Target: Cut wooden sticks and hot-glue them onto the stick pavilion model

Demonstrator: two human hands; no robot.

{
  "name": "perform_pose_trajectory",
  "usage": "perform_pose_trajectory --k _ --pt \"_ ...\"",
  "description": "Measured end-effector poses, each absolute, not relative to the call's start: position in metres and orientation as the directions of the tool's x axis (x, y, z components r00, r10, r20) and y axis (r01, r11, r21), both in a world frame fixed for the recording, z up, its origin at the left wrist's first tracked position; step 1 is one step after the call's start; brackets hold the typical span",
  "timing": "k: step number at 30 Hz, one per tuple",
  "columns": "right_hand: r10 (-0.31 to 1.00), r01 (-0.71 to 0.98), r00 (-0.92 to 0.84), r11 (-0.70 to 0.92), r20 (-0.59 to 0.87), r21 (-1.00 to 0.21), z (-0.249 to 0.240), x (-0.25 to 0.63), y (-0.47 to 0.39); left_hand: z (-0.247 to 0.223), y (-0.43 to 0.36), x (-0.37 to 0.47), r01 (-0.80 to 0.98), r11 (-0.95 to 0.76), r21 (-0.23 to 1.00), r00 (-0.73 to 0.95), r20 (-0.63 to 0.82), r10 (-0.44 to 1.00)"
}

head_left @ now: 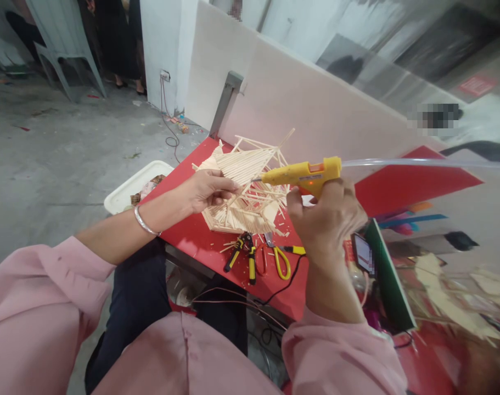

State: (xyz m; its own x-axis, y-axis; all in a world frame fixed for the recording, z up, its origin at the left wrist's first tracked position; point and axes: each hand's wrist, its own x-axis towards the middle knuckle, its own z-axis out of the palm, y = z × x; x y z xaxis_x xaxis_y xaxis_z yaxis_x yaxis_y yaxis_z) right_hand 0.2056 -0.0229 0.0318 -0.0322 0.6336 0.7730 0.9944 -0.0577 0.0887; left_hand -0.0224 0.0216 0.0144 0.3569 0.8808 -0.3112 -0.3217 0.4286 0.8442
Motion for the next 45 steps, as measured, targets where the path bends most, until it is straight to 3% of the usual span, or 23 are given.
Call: perform_pose_trajectory --k 17,31,45 --pt "0.600 0.988 -0.091 -0.045 0.795 0.147 0.0256 0.2082 -0.0266 0.0142 0.0228 -0.0214 -0.335 0.430 0.839 0.356 -0.309 0.882" --pt "0.620 0.995 -0.052 -0.033 0.783 0.093 0.0264 0.2072 -0.0267 0.0149 0.0232 -0.0214 -0.333 0.432 0.838 0.358 -0.312 0.880" --pt "0.577 0.985 -0.108 -0.048 0.809 0.166 0.0263 0.2080 -0.0246 0.0153 0.0239 -0.0215 -0.306 0.433 0.848 0.358 -0.318 0.878"
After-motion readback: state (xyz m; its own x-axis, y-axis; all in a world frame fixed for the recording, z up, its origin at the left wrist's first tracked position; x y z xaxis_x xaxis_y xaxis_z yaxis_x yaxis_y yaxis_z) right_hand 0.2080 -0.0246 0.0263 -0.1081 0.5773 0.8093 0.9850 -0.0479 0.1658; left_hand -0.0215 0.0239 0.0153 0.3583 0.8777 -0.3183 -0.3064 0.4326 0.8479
